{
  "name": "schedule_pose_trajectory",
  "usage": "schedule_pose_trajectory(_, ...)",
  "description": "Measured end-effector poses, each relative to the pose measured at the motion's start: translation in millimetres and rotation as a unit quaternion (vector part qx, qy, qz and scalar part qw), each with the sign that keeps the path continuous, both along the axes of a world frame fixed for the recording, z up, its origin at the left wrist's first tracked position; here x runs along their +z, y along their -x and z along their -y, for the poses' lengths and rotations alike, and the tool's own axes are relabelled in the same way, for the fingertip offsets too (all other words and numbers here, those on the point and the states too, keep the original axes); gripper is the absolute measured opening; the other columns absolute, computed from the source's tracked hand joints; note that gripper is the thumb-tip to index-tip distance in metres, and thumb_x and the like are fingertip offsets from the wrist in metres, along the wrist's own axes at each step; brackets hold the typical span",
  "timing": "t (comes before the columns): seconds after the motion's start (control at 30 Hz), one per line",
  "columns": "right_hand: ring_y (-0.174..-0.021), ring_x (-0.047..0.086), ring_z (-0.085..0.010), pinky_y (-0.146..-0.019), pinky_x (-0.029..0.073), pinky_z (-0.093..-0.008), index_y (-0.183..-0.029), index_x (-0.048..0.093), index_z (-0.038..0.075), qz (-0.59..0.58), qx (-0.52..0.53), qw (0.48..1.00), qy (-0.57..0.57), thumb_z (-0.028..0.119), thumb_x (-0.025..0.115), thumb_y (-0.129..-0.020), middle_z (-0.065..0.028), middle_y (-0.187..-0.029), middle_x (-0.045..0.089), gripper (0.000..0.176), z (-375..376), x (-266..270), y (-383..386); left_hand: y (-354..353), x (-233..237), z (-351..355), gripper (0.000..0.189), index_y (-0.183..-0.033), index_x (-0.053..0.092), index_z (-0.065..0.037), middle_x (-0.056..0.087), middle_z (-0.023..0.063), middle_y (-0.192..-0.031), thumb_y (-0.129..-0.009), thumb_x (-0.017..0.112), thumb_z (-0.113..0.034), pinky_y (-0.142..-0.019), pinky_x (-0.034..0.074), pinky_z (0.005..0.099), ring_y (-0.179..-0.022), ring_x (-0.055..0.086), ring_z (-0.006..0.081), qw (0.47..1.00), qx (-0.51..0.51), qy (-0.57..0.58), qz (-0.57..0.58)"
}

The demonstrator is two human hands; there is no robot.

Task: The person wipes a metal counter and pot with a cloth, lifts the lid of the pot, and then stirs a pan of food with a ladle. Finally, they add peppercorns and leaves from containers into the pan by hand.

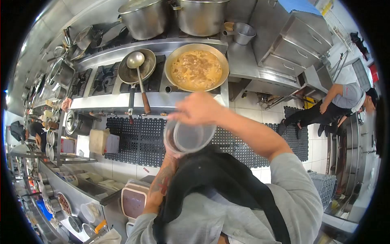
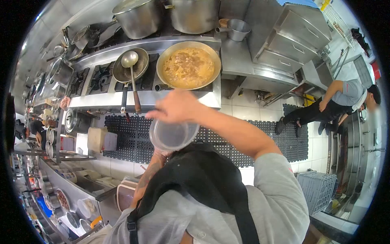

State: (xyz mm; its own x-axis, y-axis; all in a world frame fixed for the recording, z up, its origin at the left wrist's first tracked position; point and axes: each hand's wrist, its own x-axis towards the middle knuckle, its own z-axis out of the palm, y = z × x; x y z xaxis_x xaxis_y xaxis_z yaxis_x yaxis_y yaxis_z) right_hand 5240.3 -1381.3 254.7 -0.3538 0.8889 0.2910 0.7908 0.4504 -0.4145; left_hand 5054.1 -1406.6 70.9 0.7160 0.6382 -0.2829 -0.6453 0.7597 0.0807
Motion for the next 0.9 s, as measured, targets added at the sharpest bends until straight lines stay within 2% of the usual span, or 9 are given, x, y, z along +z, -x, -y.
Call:
schedule_pose_trajectory(0.03,-0.062,0.065,-0.0363,-0.057,0.051,-0.0432,-0.066,0.064,0.005,0.009,-0.056,0.998,-0.018,0.063,0.057,-0.088,-0.0172,-0.06,0.062,0.063,-4,8,-5,11,17,7,0.067,-0.145,0.044,-0.009,0.049,0.0154,-0.144,-0.096,0.042,-0.055,-0.106,0.044,0.0574,-0.131,0.05,0.0361,0.941,0.075,-0.321,-0.073)
schedule_pose_trajectory(0.07,-0.064,0.066,-0.0366,-0.06,0.052,-0.0444,-0.068,0.065,0.004,0.013,-0.144,0.989,-0.007,0.065,0.056,-0.088,-0.0182,-0.063,0.064,0.065,-12,12,-17,19,-18,-15,0.085,-0.146,0.043,-0.018,0.049,0.0163,-0.143,-0.08,0.058,-0.07,-0.105,0.046,0.0566,-0.13,0.049,0.0381,0.994,0.004,-0.07,-0.08)
schedule_pose_trajectory(0.17,-0.075,0.069,-0.0381,-0.069,0.053,-0.0479,-0.08,0.068,0.0,-0.026,-0.312,0.946,0.08,0.068,0.054,-0.087,-0.0234,-0.078,0.068,0.07,-27,5,-61,28,12,-27,0.085,-0.146,0.043,-0.015,0.048,0.0178,-0.144,-0.083,0.052,-0.071,-0.104,0.045,0.0602,-0.129,0.049,0.0431,0.997,0.021,-0.054,0.045)
schedule_pose_trajectory(0.37,-0.076,0.065,-0.0361,-0.07,0.052,-0.0419,-0.089,0.067,0.0,-0.105,-0.328,0.906,0.246,0.052,0.06,-0.093,-0.0203,-0.08,0.068,0.052,-32,-77,-26,16,39,-32,0.072,-0.141,0.049,-0.011,0.055,0.0134,-0.138,-0.089,0.046,-0.061,-0.102,0.046,0.0637,-0.129,0.05,0.0402,0.995,0.057,-0.021,0.078)
schedule_pose_trajectory(0.4,-0.076,0.065,-0.0361,-0.07,0.052,-0.0419,-0.089,0.067,0.0,-0.102,-0.326,0.906,0.249,0.052,0.06,-0.093,-0.0203,-0.08,0.068,0.052,-27,-74,-24,14,44,-32,0.072,-0.141,0.048,-0.012,0.055,0.0143,-0.137,-0.088,0.047,-0.061,-0.101,0.047,0.0629,-0.128,0.051,0.0403,0.996,0.055,-0.03,0.062)
schedule_pose_trajectory(0.47,-0.087,0.067,-0.0352,-0.078,0.053,-0.0426,-0.097,0.067,0.002,-0.069,-0.28,0.94,-0.182,0.029,0.063,-0.092,-0.0161,-0.092,0.069,0.029,-18,-57,-22,13,52,-38,0.072,-0.141,0.048,-0.012,0.056,0.0152,-0.136,-0.088,0.048,-0.06,-0.101,0.048,0.062,-0.127,0.052,0.0405,0.997,0.054,-0.039,0.047)
schedule_pose_trajectory(0.57,-0.094,0.067,-0.034,-0.084,0.053,-0.0442,-0.099,0.067,0.003,-0.067,0.038,0.997,-0.028,0.01,0.062,-0.086,-0.0115,-0.097,0.069,0.016,3,-4,1,10,48,-41,0.074,-0.14,0.048,-0.012,0.053,0.0189,-0.138,-0.087,0.048,-0.064,-0.095,0.052,0.0615,-0.122,0.056,0.0405,0.986,-0.015,-0.098,0.137)
schedule_pose_trajectory(0.7,-0.092,0.067,-0.0339,-0.082,0.054,-0.0437,-0.098,0.068,0.001,0.136,0.037,0.987,0.08,0.007,0.064,-0.08,-0.015,-0.093,0.068,0.019,-11,-29,16,-13,47,-35,0.075,-0.14,0.047,-0.014,0.054,0.0162,-0.137,-0.088,0.042,-0.067,-0.091,0.055,0.0601,-0.121,0.058,0.0376,0.998,0.016,-0.062,-0.021)
schedule_pose_trajectory(0.9,-0.087,0.068,-0.0356,-0.079,0.055,-0.0436,-0.089,0.069,-0.001,0.168,0.01,0.978,0.126,0.011,0.072,-0.074,-0.0178,-0.091,0.068,0.019,-6,-44,16,-14,42,-33,0.076,-0.139,0.049,-0.011,0.057,0.015,-0.136,-0.091,0.036,-0.068,-0.095,0.054,0.0462,-0.119,0.06,0.0324,0.985,-0.014,-0.128,0.112)
